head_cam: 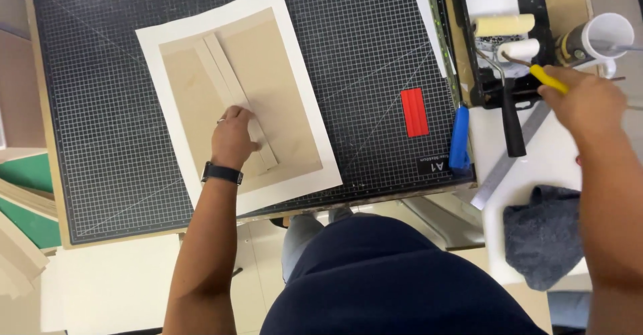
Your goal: Attaching a white paper sheet to a cardboard assembly using a roller and a scraper on a workshop table.
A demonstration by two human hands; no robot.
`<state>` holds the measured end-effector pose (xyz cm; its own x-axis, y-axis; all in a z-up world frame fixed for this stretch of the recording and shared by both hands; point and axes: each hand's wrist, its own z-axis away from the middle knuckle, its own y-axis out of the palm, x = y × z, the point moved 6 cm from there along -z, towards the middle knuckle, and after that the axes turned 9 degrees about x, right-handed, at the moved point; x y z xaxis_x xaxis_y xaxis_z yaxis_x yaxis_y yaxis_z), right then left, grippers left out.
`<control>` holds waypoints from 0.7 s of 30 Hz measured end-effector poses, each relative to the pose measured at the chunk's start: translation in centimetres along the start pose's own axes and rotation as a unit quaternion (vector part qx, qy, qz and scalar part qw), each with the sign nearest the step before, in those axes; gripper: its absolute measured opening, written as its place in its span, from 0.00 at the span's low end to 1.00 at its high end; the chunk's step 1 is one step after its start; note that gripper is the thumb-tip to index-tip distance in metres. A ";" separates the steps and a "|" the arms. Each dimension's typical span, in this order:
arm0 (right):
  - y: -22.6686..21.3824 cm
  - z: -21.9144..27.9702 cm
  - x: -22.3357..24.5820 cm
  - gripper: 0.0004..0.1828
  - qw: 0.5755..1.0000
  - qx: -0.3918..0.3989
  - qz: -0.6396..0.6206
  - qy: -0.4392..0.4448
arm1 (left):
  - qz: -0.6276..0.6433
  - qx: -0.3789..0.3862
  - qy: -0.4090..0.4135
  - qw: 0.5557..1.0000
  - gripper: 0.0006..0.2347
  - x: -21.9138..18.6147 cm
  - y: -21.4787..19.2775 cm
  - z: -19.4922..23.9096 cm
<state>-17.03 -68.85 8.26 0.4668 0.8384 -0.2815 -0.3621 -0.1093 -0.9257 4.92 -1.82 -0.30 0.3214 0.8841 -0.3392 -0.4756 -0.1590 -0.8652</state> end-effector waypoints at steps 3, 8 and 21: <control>-0.5 1.3 -3.3 0.21 0.980 -0.086 -0.122 -0.131 | 0.024 0.006 -0.002 1.000 0.29 -0.2 0.2 0.4; -0.8 -1.7 -0.5 0.25 0.996 -0.053 -0.026 -0.061 | 0.008 -0.001 -0.006 1.000 0.30 0.0 -0.1 -0.4; 2.8 -3.3 -1.2 0.22 0.948 -0.126 -0.243 -0.163 | 0.003 -0.016 -0.004 1.000 0.29 0.4 0.6 0.1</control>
<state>-15.95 -71.98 5.13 0.2408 0.9384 0.2477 0.0547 0.2417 -0.9688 4.63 -1.53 -0.92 0.3117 0.8869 -0.3410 -0.4507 -0.1779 -0.8748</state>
